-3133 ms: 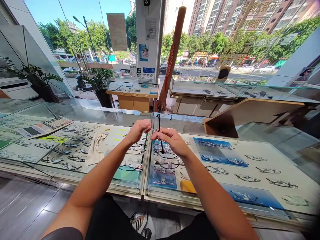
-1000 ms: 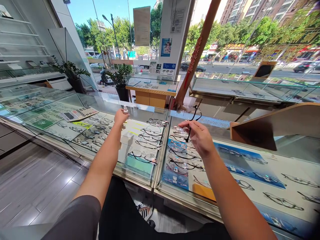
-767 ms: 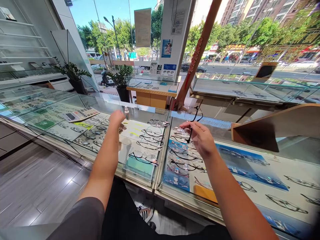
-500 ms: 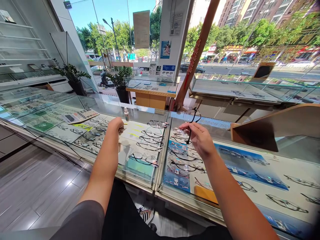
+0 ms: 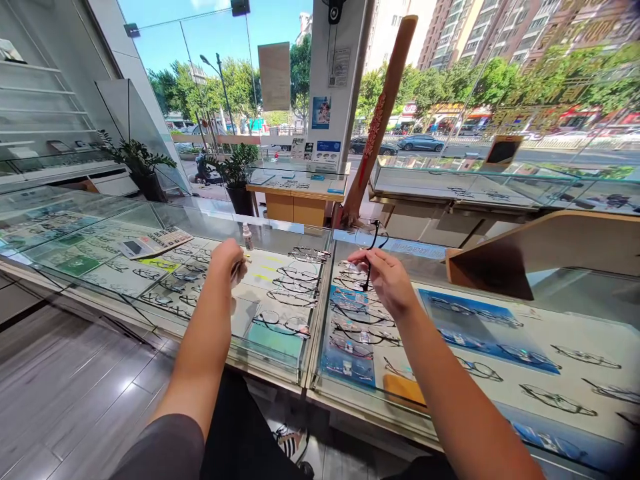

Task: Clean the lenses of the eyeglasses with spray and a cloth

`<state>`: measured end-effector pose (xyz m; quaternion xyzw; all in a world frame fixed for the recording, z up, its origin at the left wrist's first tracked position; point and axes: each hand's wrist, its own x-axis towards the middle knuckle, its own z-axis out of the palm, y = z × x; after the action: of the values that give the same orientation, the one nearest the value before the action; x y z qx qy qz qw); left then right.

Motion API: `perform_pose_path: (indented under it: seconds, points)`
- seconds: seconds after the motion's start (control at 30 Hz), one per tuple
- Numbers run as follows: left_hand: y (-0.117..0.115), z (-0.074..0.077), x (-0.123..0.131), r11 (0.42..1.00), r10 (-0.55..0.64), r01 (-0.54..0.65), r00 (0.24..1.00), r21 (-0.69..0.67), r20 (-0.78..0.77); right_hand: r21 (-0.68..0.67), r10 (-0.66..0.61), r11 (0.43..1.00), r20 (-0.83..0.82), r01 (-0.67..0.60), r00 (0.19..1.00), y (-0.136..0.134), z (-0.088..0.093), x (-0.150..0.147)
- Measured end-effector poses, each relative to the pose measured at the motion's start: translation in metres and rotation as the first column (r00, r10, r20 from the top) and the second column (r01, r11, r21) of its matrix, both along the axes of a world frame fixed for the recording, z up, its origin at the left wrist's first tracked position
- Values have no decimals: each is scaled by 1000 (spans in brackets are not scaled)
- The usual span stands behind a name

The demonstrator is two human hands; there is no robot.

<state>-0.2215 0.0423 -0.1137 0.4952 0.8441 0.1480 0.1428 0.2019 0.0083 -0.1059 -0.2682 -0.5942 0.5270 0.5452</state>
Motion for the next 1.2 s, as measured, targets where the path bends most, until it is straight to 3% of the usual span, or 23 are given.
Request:
perform_pose_path:
  seconds: [0.13,0.3,0.4,0.5,0.6,0.73,0.83,0.93,1.07,1.13,1.2]
  points:
    - [-9,4,6,990,48,-56,997,-131,-61,3,3,1000,-19,-3,1000,4,-2,1]
    - [-32,2,2,994,84,-90,991,-59,-103,24,23,999,-38,-23,999,7,-4,-1]
    - [-48,9,-1,995,90,-86,991,50,-97,32,31,999,-37,-30,999,7,-4,-2]
    - [-59,27,3,975,86,-66,992,213,-89,37,32,999,-35,-31,999,6,-4,-3]
    - [-66,57,22,927,33,0,996,375,-82,47,32,998,-33,-30,999,3,1,-6]
    - [-71,100,71,795,-183,196,980,575,-81,93,51,994,-24,-48,998,-4,26,-15]
    - [-72,126,119,503,-509,325,860,801,-29,231,109,968,-23,-101,994,-10,59,-21]
    - [-70,144,162,351,-731,294,679,889,64,316,111,944,-33,-95,993,-14,92,-22]
    - [-67,155,198,277,-856,216,499,936,138,262,113,960,-56,-94,992,-17,119,-16]
    - [-67,154,204,294,-884,198,429,935,187,222,106,971,-80,-86,991,-18,123,-10]
    - [-69,150,206,347,-891,199,375,917,256,218,76,974,-85,-56,993,-19,122,-4]
